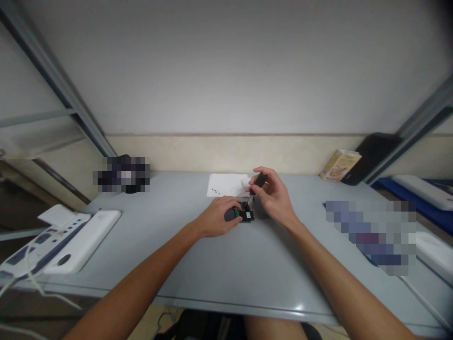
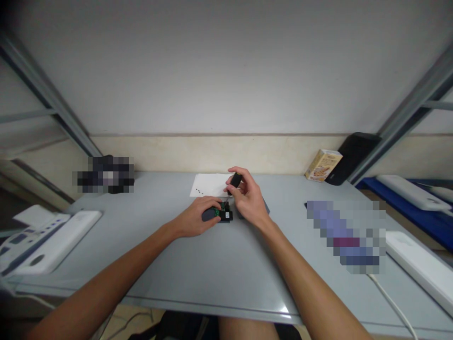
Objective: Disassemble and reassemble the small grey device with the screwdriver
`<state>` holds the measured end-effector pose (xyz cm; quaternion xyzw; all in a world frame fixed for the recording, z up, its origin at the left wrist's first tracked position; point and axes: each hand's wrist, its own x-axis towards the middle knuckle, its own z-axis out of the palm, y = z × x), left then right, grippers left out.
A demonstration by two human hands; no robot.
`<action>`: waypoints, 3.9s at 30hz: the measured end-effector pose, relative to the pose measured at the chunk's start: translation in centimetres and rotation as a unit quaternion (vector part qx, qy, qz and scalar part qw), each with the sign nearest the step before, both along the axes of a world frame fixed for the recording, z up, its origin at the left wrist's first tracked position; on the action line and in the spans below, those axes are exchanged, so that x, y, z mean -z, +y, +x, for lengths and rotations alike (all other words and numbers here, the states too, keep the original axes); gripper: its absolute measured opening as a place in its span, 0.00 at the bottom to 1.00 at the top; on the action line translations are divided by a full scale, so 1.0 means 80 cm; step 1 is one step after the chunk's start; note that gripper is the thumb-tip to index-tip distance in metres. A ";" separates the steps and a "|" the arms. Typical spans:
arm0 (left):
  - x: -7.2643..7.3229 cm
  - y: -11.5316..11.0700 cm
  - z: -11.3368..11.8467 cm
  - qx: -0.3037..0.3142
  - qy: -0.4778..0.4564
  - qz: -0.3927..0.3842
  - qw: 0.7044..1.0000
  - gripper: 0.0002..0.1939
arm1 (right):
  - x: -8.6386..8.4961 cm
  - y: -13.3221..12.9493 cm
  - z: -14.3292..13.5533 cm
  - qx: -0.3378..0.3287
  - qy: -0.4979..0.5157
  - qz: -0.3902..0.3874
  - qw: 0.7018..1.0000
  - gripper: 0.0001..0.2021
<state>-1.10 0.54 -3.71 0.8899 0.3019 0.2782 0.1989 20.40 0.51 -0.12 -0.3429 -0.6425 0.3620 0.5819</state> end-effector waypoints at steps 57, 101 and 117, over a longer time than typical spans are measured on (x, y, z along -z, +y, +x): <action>0.008 0.007 0.002 -0.031 -0.035 0.045 0.998 0.11 | -0.004 0.001 0.001 0.017 0.036 -0.016 0.999 0.19; -0.002 0.023 -0.016 -0.135 -0.104 0.089 0.981 0.06 | -0.009 0.011 0.020 0.095 0.139 -0.055 0.984 0.24; 0.004 0.038 -0.028 -0.191 -0.090 0.101 0.972 0.06 | -0.008 0.010 0.019 0.101 0.135 -0.053 0.984 0.24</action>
